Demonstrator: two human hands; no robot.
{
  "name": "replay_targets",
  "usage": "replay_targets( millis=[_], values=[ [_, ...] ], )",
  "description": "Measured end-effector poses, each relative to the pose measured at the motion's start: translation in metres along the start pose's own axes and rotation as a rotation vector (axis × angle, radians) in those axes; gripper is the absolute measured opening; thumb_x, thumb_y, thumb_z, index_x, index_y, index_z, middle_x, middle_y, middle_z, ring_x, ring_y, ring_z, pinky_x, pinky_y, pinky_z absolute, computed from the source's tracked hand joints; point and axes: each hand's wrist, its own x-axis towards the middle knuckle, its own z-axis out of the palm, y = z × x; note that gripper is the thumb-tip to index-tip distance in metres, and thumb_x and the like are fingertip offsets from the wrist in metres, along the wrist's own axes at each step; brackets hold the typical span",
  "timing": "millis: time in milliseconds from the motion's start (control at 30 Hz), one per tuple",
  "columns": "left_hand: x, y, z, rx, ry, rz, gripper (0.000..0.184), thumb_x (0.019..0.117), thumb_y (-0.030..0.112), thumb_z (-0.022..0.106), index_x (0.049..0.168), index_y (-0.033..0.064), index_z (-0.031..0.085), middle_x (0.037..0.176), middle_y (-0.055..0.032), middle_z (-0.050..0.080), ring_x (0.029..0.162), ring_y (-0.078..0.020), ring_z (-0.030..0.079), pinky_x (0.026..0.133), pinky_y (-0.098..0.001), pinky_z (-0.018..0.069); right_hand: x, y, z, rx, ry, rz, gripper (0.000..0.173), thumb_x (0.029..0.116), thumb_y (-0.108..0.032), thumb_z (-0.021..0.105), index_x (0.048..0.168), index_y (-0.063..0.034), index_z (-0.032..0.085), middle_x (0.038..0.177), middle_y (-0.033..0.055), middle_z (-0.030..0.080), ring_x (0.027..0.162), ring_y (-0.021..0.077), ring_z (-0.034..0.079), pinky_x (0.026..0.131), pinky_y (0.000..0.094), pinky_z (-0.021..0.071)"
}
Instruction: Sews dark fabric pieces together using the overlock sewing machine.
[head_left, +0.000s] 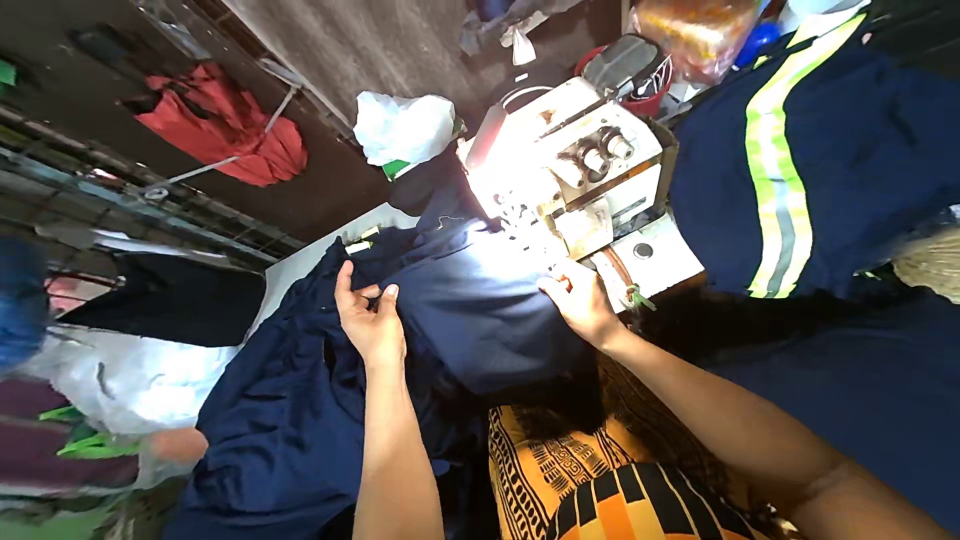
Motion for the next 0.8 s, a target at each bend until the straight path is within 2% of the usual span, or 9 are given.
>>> replay_targets(
  millis=[100,167,200,267,400,533,633,733,800],
  values=[
    [-0.008,0.011,0.006,-0.007,-0.057,-0.257,0.076,0.0974,0.004,0.062,0.16,0.0132,0.021,0.106,-0.004,0.064,0.085,-0.0014,0.063,0.078,-0.0214,0.0526,-0.005,0.006,0.001,0.021,-0.019,0.061,0.022,0.0961,-0.02,0.068,0.087,0.0002,0.066,0.072,0.0035,0.057,0.064,0.0066,0.051,0.063,0.0239,0.0452],
    [-0.029,0.028,0.001,0.037,-0.23,-0.492,0.081,0.1026,0.021,0.059,0.163,0.0182,0.005,0.124,-0.0119,0.062,0.088,-0.0048,0.063,0.074,-0.0252,0.0534,-0.016,0.01,-0.003,0.09,-0.137,0.167,0.023,0.0954,-0.023,0.068,0.094,-0.0007,0.069,0.08,0.0038,0.062,0.072,0.0062,0.056,0.069,0.0238,0.0485],
    [-0.039,0.03,0.0,0.057,-0.277,-0.528,0.087,0.0996,0.02,0.062,0.163,0.017,0.004,0.116,-0.0118,0.062,0.075,-0.0034,0.061,0.063,-0.0222,0.0513,-0.024,0.011,-0.008,0.12,-0.226,0.234,0.024,0.0948,-0.024,0.069,0.1,-0.0005,0.07,0.087,0.0059,0.066,0.078,0.0079,0.061,0.074,0.026,0.0521],
    [-0.054,0.026,-0.006,0.05,-0.297,-0.525,0.1,0.0879,0.007,0.073,0.163,0.0129,0.006,0.099,-0.01,0.066,0.066,-0.0047,0.062,0.056,-0.0207,0.051,-0.047,0.017,-0.017,0.134,-0.367,0.328,0.027,0.0962,-0.026,0.069,0.099,0.0011,0.072,0.094,0.0099,0.071,0.088,0.0118,0.067,0.083,0.0315,0.0552],
    [-0.058,0.024,-0.018,-0.003,-0.201,-0.481,0.095,0.0821,-0.007,0.072,0.16,0.008,0.019,0.079,0.0012,0.063,0.062,-0.0048,0.065,0.058,-0.0207,0.0565,-0.087,0.041,-0.029,0.136,-0.369,0.325,0.026,0.0918,-0.029,0.074,0.082,-0.0054,0.074,0.083,0.0011,0.071,0.08,0.005,0.066,0.077,0.029,0.0546],
    [-0.046,0.027,-0.023,-0.055,-0.199,-0.303,0.096,0.0783,-0.011,0.07,0.159,0.0064,0.02,0.082,0.0052,0.064,0.066,-0.0009,0.064,0.066,-0.0166,0.0567,-0.081,0.038,-0.033,0.08,-0.284,0.3,0.03,0.0836,-0.031,0.081,0.07,-0.0085,0.067,0.071,-0.005,0.061,0.069,0.002,0.055,0.068,0.0282,0.046],
    [-0.028,0.024,-0.021,-0.115,-0.19,-0.232,0.09,0.0819,-0.013,0.066,0.158,0.0083,0.021,0.084,0.0083,0.065,0.07,0.0007,0.065,0.07,-0.0168,0.0567,-0.062,0.027,-0.029,0.076,-0.226,0.266,0.027,0.0808,-0.031,0.084,0.068,-0.011,0.071,0.067,-0.0074,0.065,0.065,-0.0012,0.057,0.068,0.0278,0.048],
    [-0.001,0.026,-0.018,-0.138,-0.174,-0.213,0.089,0.0837,-0.014,0.065,0.158,0.0137,0.025,0.081,0.0096,0.064,0.068,0.0003,0.064,0.068,-0.0181,0.0564,-0.036,0.018,-0.023,0.039,-0.213,0.167,0.036,0.0865,-0.034,0.079,0.066,-0.0096,0.063,0.065,-0.007,0.054,0.064,0.0006,0.049,0.065,0.0253,0.0427],
    [0.018,0.03,-0.018,-0.167,-0.191,-0.186,0.086,0.0858,-0.012,0.065,0.157,0.0154,0.026,0.082,0.0108,0.063,0.07,0.0006,0.063,0.071,-0.0185,0.056,-0.019,0.011,-0.021,-0.017,-0.214,0.118,0.037,0.0904,-0.036,0.075,0.069,-0.0067,0.066,0.064,-0.0038,0.056,0.063,0.0033,0.05,0.065,0.0284,0.0429]
  ],
)
